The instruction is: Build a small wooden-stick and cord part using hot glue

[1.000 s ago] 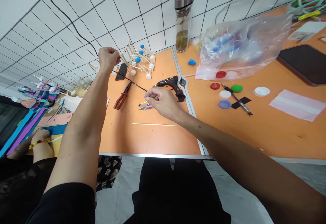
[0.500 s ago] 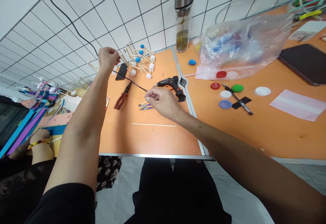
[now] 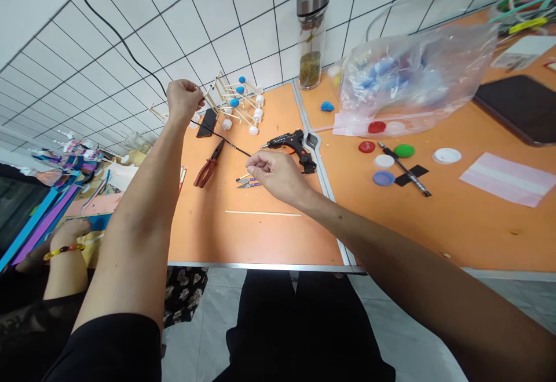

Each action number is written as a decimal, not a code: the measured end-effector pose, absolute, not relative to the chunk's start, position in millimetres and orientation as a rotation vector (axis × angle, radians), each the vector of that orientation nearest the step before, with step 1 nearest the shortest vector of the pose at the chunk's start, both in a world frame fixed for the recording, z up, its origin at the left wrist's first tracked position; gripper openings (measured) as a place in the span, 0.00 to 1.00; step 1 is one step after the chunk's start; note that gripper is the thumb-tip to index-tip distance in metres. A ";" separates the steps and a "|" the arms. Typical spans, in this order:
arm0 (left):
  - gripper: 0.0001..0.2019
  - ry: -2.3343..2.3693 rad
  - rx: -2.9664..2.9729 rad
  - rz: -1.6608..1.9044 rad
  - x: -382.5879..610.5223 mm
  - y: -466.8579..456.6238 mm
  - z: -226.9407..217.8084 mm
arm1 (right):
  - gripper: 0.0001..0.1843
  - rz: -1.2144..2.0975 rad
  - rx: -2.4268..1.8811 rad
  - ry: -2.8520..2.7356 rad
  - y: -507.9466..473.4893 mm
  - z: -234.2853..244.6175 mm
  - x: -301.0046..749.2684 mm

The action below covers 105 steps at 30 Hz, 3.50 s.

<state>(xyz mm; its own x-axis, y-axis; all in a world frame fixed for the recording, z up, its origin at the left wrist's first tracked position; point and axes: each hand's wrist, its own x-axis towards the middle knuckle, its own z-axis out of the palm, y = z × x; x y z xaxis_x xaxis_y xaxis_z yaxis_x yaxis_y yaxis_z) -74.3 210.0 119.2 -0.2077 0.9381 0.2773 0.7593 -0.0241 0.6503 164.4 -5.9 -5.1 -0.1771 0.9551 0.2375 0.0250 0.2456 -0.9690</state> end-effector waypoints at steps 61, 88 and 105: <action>0.13 1.799 1.667 1.222 -80.5 228.7 112.6 | 0.06 1.144 -0.953 -1.471 -6.2 -8.2 161.4; 0.15 1.838 1.736 1.247 -77.8 225.8 113.1 | 0.06 1.143 -0.949 -1.484 -6.5 -8.3 163.0; 0.13 1.448 1.403 1.465 -88.6 71.1 77.0 | 0.07 0.676 -0.989 -1.650 -12.3 -7.6 166.1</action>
<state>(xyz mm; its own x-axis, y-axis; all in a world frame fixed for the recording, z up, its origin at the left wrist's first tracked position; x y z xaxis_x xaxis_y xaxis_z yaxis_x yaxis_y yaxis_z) -88.6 71.1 77.0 -0.2270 0.9431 0.2430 0.2321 -0.1899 0.9540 166.1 -12.3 -7.6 -0.1099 0.8655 0.4888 0.2733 0.4991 -0.8223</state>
